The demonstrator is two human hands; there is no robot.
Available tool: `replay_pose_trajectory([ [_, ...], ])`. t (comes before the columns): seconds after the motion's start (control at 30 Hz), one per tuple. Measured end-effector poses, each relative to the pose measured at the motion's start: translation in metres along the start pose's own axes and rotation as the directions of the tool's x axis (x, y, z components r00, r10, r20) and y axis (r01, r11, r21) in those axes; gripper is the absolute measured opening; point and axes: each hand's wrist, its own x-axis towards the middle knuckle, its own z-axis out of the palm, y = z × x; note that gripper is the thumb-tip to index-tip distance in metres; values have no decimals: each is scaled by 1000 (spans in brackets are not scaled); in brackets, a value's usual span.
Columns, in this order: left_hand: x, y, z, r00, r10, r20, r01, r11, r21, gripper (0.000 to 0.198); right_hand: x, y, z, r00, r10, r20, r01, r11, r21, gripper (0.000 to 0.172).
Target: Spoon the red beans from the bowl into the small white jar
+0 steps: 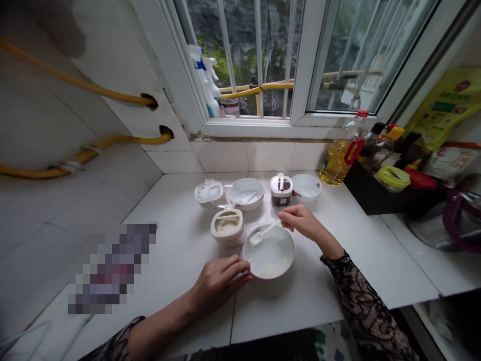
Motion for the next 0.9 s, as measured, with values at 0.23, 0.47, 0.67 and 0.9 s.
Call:
replay_pose_trajectory([
  [0.23,1,1,0,1000,-3,-10,3,1000,-2,22,8,-23,26,901,-324,-287,257,934,-248,42],
  [0.47,-1,1,1,1000,-18,10,18,1000,10,23,3,-30,61,685,-728,35,471,406,-783,30],
  [0.67,0,1,0,1000,-14,16,14,1000,15,23,-6,-37,38,628,-771,-105,472,485,-736,30],
  [0.9,-1,-1,0,1000,-9,11,9,1000,-8,16,-8,-21,8,918,-372,134,359,641,-678,39],
])
